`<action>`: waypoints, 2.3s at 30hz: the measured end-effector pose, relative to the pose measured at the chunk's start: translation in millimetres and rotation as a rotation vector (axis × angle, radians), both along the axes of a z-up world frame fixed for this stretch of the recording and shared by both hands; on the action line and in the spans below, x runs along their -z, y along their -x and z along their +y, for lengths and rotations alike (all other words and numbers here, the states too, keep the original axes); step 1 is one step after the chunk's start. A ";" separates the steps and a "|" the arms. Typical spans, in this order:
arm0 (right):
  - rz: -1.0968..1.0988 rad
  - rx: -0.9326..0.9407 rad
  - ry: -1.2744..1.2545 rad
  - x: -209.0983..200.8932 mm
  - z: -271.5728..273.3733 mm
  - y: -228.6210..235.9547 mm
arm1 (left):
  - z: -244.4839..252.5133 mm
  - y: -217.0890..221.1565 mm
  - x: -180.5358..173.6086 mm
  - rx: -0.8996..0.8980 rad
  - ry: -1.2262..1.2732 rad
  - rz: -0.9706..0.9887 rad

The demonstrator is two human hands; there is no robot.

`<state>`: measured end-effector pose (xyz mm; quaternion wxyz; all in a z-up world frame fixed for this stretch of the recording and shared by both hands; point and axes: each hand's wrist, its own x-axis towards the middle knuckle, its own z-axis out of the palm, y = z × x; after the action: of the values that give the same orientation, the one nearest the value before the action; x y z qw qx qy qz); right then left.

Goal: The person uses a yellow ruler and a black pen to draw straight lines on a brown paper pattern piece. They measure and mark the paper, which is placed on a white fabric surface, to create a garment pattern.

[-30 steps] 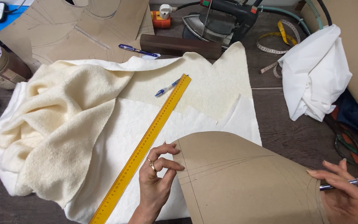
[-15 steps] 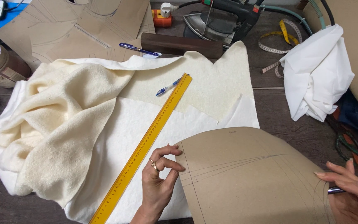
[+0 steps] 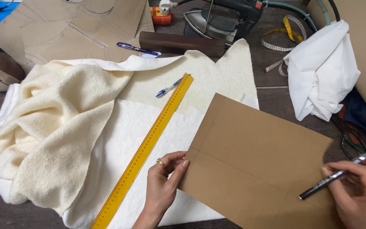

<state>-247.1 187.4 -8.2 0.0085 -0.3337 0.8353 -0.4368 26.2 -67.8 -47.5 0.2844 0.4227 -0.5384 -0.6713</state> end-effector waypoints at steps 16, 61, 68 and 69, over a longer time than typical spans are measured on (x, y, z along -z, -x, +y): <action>-0.465 0.091 -0.005 109.3 -10.3 24.4 | -111.3 6.8 91.0 0.171 0.690 -0.934; -0.584 -0.395 0.323 66.7 -166.1 -71.4 | -3.1 -51.6 52.5 0.486 0.691 -0.800; -0.403 -0.297 0.264 95.3 -193.7 -38.5 | -25.6 -41.9 68.1 0.260 0.599 -0.930; -0.437 -0.290 0.261 105.1 -196.2 -37.2 | -25.0 -41.5 70.1 0.282 0.595 -0.943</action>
<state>-209.9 -8.8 -113.3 0.2077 -0.3457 0.6942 -0.5963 67.6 -92.9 -117.7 0.0279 0.5022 -0.8239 -0.2613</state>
